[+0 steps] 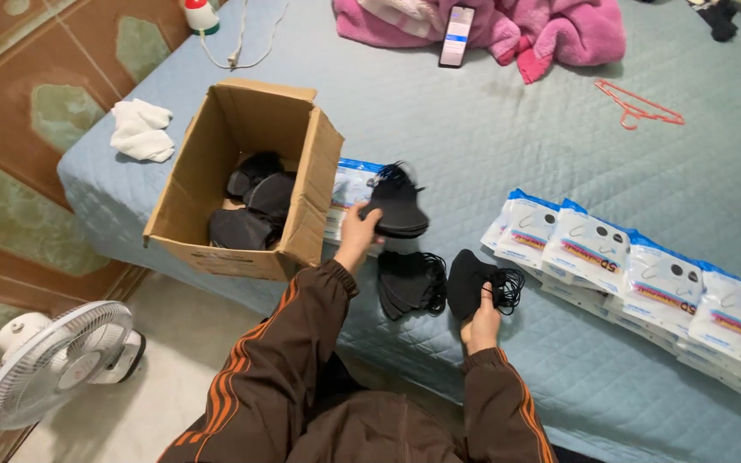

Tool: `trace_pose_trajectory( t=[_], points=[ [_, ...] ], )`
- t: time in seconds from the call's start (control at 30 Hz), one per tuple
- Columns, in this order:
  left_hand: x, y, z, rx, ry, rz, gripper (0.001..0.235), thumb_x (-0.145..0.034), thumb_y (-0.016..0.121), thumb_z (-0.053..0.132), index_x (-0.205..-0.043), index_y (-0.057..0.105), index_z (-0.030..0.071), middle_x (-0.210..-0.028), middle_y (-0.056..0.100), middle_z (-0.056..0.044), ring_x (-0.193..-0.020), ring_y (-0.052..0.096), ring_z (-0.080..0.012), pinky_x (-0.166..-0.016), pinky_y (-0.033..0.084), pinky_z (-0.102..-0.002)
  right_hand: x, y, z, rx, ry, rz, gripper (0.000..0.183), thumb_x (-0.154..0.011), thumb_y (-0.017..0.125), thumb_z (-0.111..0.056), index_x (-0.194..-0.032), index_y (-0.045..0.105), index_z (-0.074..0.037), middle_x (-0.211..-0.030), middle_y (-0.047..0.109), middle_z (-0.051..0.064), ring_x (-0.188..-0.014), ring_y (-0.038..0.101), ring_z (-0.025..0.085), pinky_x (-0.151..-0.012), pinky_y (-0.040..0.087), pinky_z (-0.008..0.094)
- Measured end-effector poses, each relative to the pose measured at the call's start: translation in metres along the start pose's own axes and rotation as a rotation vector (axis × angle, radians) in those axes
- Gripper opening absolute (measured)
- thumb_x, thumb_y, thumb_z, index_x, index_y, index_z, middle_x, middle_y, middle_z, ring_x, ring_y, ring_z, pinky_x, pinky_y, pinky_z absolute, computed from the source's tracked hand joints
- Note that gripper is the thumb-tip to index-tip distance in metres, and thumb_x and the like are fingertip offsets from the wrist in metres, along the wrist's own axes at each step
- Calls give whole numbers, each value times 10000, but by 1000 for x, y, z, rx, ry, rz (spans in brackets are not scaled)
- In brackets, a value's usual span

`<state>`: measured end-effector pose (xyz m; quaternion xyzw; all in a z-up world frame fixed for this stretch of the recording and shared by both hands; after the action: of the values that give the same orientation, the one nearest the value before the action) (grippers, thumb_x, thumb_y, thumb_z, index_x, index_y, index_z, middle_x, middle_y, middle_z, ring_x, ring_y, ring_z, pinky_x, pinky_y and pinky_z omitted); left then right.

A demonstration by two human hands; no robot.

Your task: The person sits on the floor in front of a bed and handles black face masks. They take masks from a cardboard box, arrange them into stacks, and place them into plastic packaging bags. The person also organizes the packaged masks on the bed.

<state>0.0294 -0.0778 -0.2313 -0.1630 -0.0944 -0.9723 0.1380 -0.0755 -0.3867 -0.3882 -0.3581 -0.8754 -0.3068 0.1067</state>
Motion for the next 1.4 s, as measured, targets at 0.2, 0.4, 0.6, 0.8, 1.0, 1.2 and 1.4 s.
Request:
trace_pose_trajectory(
  t=[0.2, 0.4, 0.6, 0.8, 1.0, 1.2, 1.4],
  points=[
    [-67, -77, -131, -156, -123, 139, 766, -981, 642, 490, -1470, 456, -70, -1305, 550, -264, -784, 697, -200, -613, 668, -294, 45, 34, -40, -24, 105, -90, 457, -979, 762, -320, -1298, 650, -12, -1298, 653, 233, -1197, 666, 329, -1014, 567, 499],
    [32, -101, -68, -374, 103, 92, 917, -920, 792, 399, -1562, 322, -57, -1477, 464, -371, -1342, 513, -477, -1134, 442, -583, 59, 53, -30, -71, 219, -279, 403, -1034, 658, -313, -1355, 645, -70, -1357, 628, 179, -1260, 626, 266, -1070, 539, 449],
    [161, -85, -11, -485, 463, -122, 802, -944, 734, 278, -1524, 335, -107, -1249, 566, -301, -1067, 624, -416, -901, 536, -491, 116, 80, -32, 61, 196, -314, 302, -1037, 646, -258, -1245, 690, -43, -1257, 684, 195, -1141, 684, 276, -1019, 554, 471],
    [177, -76, 42, -215, 266, -451, 392, -985, 601, 368, -1275, 683, 117, -1126, 745, -37, -987, 726, -170, -779, 582, -305, 222, 139, -49, 503, 316, -385, 539, -959, 584, -322, -1382, 615, 10, -1344, 665, 125, -1227, 614, 254, -953, 494, 390],
    [135, -143, 139, -283, 709, -258, 261, -920, 729, 178, -1163, 728, 81, -1071, 751, -11, -904, 667, -85, -788, 523, -242, 185, 128, -47, 521, -171, -685, 329, -1078, 447, -195, -1320, 583, -18, -1104, 744, 214, -946, 740, 309, -888, 608, 417],
    [34, -218, 239, -1028, 999, 358, 298, -967, 609, 222, -1221, 682, 84, -1149, 733, -77, -983, 689, -304, -679, 527, -437, 134, 93, -21, 1223, -344, -256, 629, -1036, 415, -392, -1588, 341, -100, -1608, 377, 132, -1472, 346, 340, -1132, 367, 523],
    [-78, -196, 208, -1231, 412, -66, 380, -924, 659, 273, -1260, 692, 99, -1152, 733, -104, -995, 676, -338, -721, 528, -455, 112, 69, 13, 1215, -733, -295, 658, -1029, 465, -356, -1592, 321, -47, -1600, 392, 198, -1456, 382, 407, -1145, 359, 518]
  ],
)
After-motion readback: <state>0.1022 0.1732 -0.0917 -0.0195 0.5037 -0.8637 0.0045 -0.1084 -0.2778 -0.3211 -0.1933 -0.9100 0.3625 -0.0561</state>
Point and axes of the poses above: each hand's wrist, its own x-axis away from the middle knuckle, its own y-axis out of the palm, z = x × y, the point moved 2 cm from there along -x, towards the middle knuckle
